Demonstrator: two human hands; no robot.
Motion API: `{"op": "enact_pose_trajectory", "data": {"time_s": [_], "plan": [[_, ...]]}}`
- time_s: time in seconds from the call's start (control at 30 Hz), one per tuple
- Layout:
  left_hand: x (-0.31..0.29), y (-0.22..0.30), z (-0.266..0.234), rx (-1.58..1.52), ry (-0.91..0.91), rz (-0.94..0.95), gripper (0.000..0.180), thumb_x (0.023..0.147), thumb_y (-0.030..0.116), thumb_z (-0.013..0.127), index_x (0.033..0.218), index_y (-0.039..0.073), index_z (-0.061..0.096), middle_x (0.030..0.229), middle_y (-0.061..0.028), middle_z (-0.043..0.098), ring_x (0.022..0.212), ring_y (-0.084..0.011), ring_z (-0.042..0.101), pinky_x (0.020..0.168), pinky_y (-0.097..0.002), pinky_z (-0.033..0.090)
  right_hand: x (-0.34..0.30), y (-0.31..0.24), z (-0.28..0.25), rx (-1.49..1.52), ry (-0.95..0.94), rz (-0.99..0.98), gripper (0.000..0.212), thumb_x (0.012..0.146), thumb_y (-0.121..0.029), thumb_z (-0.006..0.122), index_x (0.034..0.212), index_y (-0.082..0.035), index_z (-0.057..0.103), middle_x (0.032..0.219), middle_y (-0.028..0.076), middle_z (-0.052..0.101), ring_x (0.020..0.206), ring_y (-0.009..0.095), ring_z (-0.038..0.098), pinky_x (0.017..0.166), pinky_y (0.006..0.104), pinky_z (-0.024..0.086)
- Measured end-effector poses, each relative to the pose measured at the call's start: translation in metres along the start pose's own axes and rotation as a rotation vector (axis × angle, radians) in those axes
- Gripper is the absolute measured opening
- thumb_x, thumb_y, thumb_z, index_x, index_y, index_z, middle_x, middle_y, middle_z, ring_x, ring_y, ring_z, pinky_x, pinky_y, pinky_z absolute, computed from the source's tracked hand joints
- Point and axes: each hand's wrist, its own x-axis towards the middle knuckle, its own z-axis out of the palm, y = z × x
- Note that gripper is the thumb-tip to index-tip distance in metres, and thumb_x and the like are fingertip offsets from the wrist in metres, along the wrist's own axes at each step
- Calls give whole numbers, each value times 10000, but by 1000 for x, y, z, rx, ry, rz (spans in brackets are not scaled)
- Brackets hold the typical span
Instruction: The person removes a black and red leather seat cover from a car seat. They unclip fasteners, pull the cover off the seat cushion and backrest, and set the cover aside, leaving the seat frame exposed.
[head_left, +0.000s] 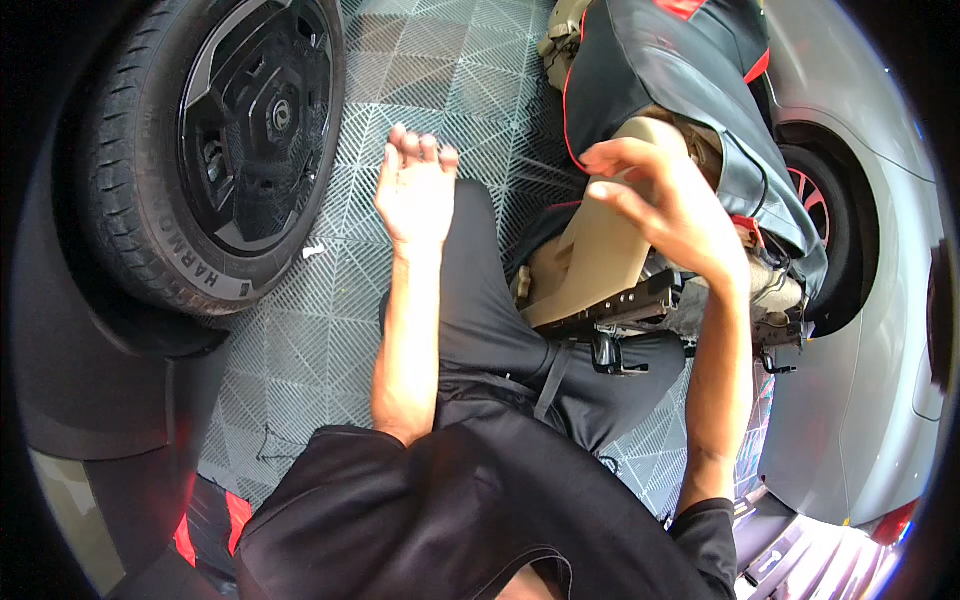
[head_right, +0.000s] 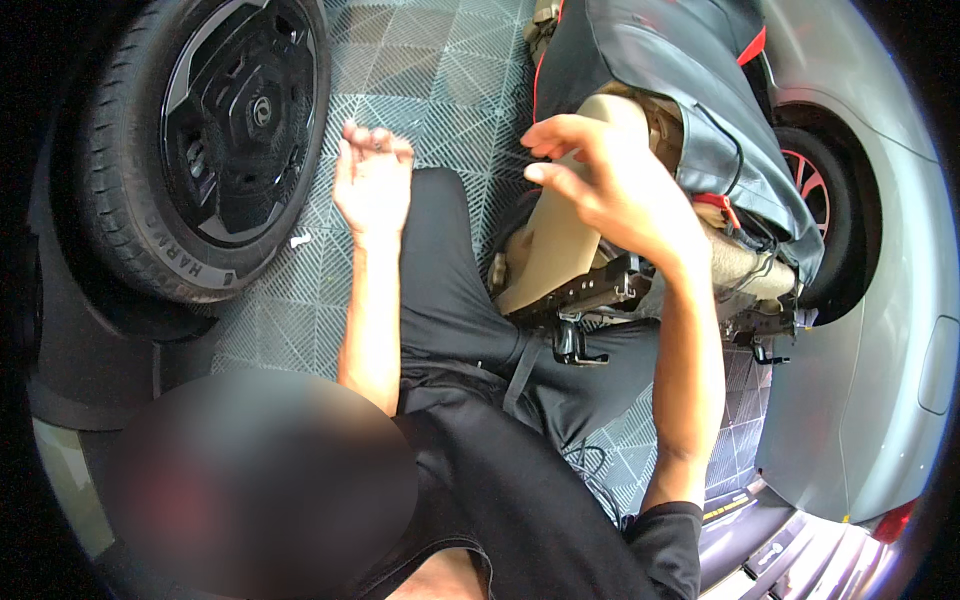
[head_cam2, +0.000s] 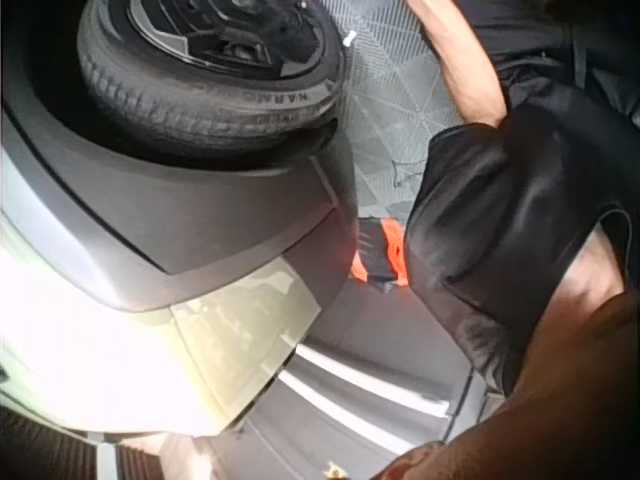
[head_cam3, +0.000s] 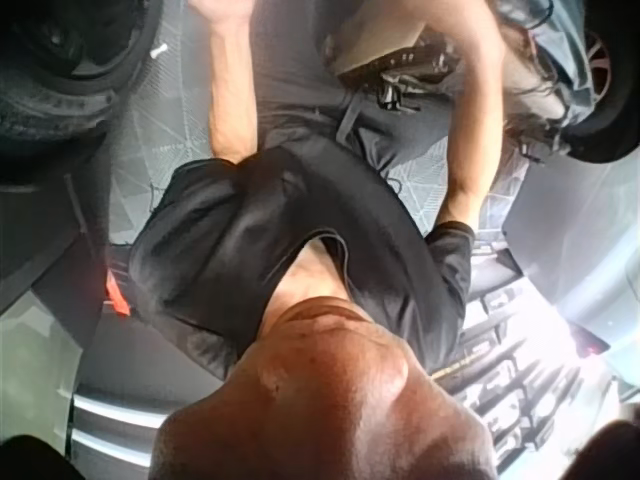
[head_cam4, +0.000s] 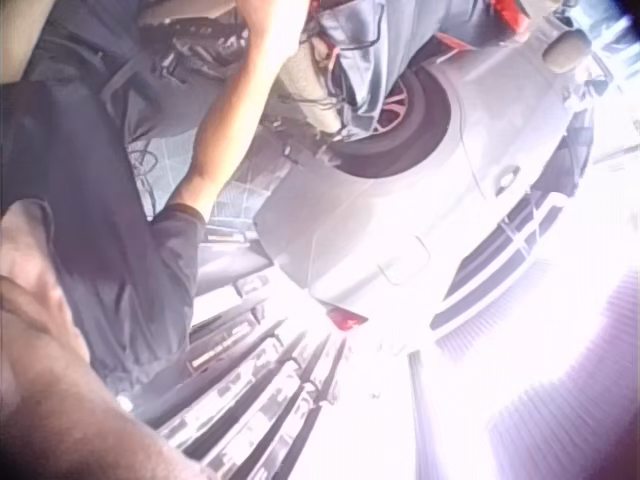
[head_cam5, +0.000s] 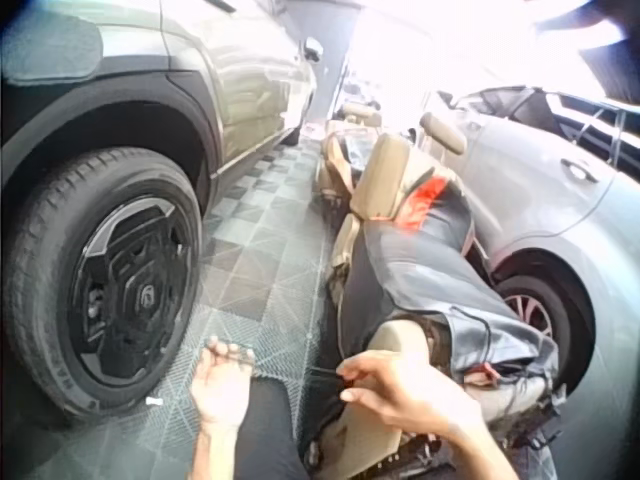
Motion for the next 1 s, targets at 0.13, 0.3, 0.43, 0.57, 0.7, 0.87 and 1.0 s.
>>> {"op": "enact_pose_trajectory", "data": {"time_s": [0.13,0.3,0.43,0.57,0.7,0.87,1.0], "plan": [[3,4,-9,111,-302,8,379,1087,242,499,1434,106,562,1468,-79,604,1510,-283,373,1251,-531,255,14,13,38,-447,-155,20,279,916,-236,743,1106,-34,720,1078,171,744,1054,349,708,907,432,556],[-14,33,39,1697,-636,756,312,905,49,712,1196,130,791,1572,-69,500,1616,-322,24,1240,-563,-134,26,16,59,-551,-332,91,264,948,-267,694,1112,-61,718,1041,152,732,1025,371,695,881,475,558],[-17,54,36,2327,-514,932,284,885,311,797,1166,271,805,1433,102,636,1598,-401,-87,1117,-722,-244,31,26,57,-302,-316,23,196,992,-203,628,911,-28,664,815,129,690,841,374,680,777,455,533],[-9,44,-5,2470,-335,834,207,889,409,763,1026,267,824,1470,109,610,1583,-471,-50,1074,-829,-166,40,30,57,-93,-328,35,265,1014,-166,576,805,-3,588,651,92,580,663,262,614,685,388,488],[5,-21,-50,2263,-353,690,236,949,319,709,980,103,798,1425,-113,631,1430,-465,350,1149,-634,266,46,39,60,43,-385,130,164,964,-128,606,881,-10,685,818,185,701,805,330,697,786,423,536],[51,-12,-97,1843,-134,147,350,1019,284,633,856,-12,725,776,-120,685,716,-220,609,688,-383,488,57,36,67,114,-481,15,139,945,-75,590,880,-12,695,820,142,718,856,272,712,807,395,537],[13,31,-1,1610,-113,412,336,899,1,738,632,15,534,599,77,461,567,-13,374,489,-252,275,45,41,64,15,-438,154,297,1040,-249,583,906,-9,696,817,165,724,835,314,718,814,431,541]]}}
